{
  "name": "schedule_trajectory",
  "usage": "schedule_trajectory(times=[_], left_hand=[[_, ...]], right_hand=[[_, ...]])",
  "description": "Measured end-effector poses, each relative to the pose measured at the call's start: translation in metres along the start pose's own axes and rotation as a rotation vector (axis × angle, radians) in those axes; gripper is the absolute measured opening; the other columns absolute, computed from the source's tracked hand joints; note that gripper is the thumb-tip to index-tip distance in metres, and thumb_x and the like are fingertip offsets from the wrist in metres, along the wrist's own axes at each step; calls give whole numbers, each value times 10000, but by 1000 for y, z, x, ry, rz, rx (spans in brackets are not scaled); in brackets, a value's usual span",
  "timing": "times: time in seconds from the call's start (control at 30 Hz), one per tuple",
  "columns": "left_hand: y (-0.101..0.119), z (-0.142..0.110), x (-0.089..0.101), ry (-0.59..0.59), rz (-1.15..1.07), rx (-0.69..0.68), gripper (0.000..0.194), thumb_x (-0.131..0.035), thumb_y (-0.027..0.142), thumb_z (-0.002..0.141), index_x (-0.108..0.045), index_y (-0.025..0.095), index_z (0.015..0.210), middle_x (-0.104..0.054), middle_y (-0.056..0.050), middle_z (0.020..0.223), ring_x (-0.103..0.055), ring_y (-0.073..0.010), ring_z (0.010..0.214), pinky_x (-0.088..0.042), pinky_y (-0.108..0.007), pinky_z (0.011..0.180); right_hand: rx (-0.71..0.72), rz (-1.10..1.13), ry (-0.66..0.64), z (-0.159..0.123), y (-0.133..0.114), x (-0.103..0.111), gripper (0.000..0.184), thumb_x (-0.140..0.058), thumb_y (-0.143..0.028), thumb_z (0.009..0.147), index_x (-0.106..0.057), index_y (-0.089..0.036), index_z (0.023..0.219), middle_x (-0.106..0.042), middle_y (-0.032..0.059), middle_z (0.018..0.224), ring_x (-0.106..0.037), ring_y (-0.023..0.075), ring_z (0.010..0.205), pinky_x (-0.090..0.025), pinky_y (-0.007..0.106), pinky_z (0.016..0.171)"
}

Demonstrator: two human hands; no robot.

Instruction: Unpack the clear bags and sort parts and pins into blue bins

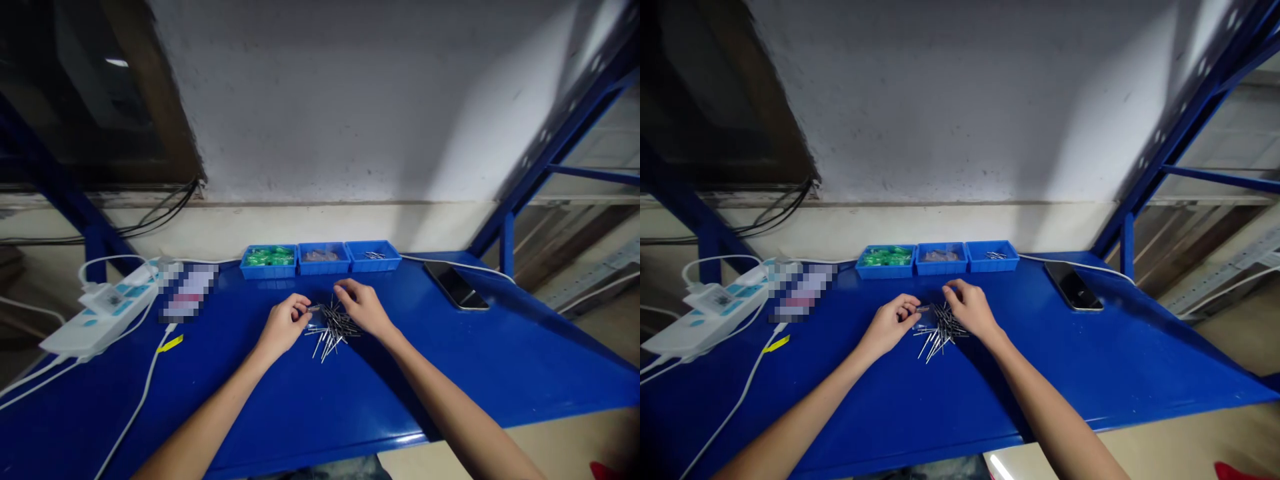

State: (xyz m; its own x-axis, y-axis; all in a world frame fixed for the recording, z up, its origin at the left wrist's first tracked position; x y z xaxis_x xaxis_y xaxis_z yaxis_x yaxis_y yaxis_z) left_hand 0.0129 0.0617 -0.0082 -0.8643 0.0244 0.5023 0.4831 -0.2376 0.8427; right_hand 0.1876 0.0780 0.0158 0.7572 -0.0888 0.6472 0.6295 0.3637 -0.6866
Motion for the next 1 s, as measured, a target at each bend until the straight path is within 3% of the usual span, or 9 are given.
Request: schedule_trajectory(times=[0.13,0.3,0.43,0.53,0.67,1.0], left_hand=[[8,0,9,94,-72,-72,158,-587,245,737,-605,168,873,-620,0,728,-532,-109,579,-417,-226,564],[8,-2,3,42,-188,-51,232,-567,322,789,-609,159,950,-638,-21,748,-585,-139,658,-445,-249,627],[12,-4,1,27,-247,-65,311,-543,329,822,-571,158,1080,-608,-14,748,-582,-146,692,-448,-264,668],[18,-6,3,43,-252,-120,350,-556,297,822,-521,174,1148,-576,7,715,-567,-138,680,-432,-244,646],[24,-8,8,95,-223,-177,346,-572,276,816,-502,184,1142,-586,14,697,-548,-128,646,-403,-228,613],[28,-11,4,71,-149,-196,285,-538,268,838,-515,193,1112,-638,-11,817,-598,-137,737,-417,-235,643]], right_hand=[[-51,288,-111,-7,-16,-22,361,-406,-458,890,-630,-176,896,-584,-6,618,-527,121,547,-380,228,538],[-153,569,-162,-10,-15,-31,334,-498,-469,836,-598,-153,870,-483,-47,500,-449,93,439,-358,213,466],[-109,514,-174,-10,-15,-31,289,-578,-422,787,-614,-143,855,-475,-47,530,-380,75,456,-294,202,451],[-43,474,-159,-9,-15,-32,246,-580,-386,789,-608,-141,797,-537,-18,624,-417,85,539,-334,213,518],[7,444,-143,-9,-20,-31,216,-582,-359,786,-595,-145,769,-576,7,725,-476,101,621,-382,230,597],[-17,356,-147,-13,-30,-23,200,-560,-342,778,-567,-151,719,-555,-5,671,-452,94,564,-363,213,540]])
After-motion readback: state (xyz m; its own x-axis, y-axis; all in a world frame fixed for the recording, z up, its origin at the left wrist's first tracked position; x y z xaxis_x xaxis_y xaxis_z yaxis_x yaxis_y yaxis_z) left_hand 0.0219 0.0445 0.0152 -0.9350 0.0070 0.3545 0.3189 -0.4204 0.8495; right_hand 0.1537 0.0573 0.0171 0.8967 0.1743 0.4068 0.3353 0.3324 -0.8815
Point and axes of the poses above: each hand's wrist, its own z-axis towards the middle knuckle, its own x-axis out of the back of the hand, y = z × x, the point moved 8 cm from there along z, towards the middle knuckle
